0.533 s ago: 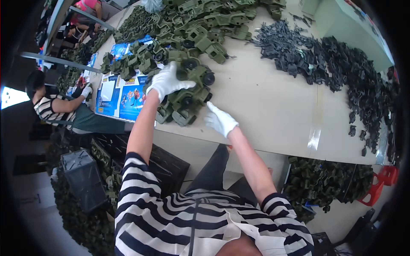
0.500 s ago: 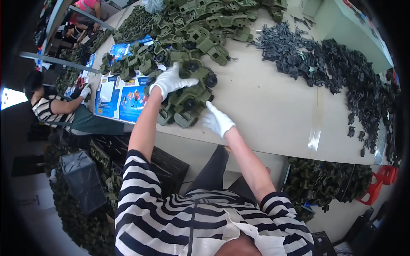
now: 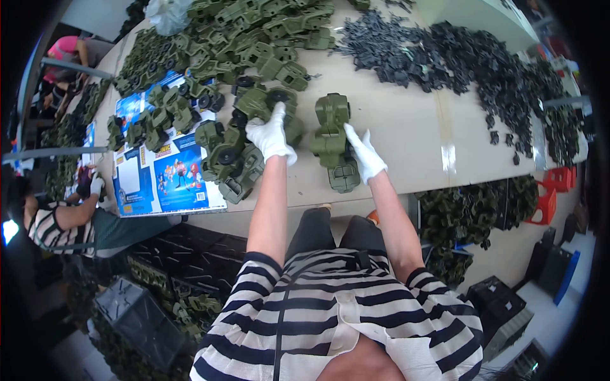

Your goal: The person assembles green plastic toy tanks by hand. They pick up tank bodies and black wheels from piles on a table, snap the wheels onto the bodies, and place the completed units into blue plastic bins.

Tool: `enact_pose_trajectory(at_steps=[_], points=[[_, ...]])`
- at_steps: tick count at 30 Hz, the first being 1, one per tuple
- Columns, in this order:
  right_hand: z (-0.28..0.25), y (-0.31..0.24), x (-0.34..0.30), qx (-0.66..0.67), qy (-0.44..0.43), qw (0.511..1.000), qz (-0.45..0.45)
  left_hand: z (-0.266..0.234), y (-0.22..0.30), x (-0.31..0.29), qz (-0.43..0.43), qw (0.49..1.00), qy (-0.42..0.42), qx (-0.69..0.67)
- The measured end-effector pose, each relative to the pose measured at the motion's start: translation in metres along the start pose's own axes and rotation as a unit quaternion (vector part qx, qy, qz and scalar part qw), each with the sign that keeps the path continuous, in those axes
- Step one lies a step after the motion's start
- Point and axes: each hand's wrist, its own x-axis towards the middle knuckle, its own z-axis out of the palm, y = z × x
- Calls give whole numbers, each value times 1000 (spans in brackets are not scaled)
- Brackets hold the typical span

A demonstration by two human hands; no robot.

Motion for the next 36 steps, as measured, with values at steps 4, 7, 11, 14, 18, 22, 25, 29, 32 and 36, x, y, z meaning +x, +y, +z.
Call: enact_pose_trajectory(at_steps=[4,7,11,14,18,22,25,29,32,36], points=[[17,-4,10,-191,50,980,-19,13,-19,18,7,997,69,32],[4,-5,13,-195,34,980,-14,-5,0,4,1,998,3,-60],[-15,5,-2,-402,20,915,-32,-48,13,3,71,992,-91,-48],[-4,5,-25,-485,69,871,-23,-66,17,15,89,982,-163,-33],[-34,18,-16,-353,165,918,-76,-71,28,24,44,946,-322,-9],[-68,2,-1,-188,184,957,-121,-58,29,5,3,919,-392,28],[-55,-25,12,-215,173,946,-168,-60,13,1,-52,888,-450,-83],[-33,-28,44,-303,77,937,-159,-54,-4,2,-147,854,-494,-67],[-44,-23,43,-280,17,954,-104,-49,-14,16,-163,817,-553,9],[-30,-17,22,-373,65,916,-132,-34,24,3,-47,802,-555,215]])
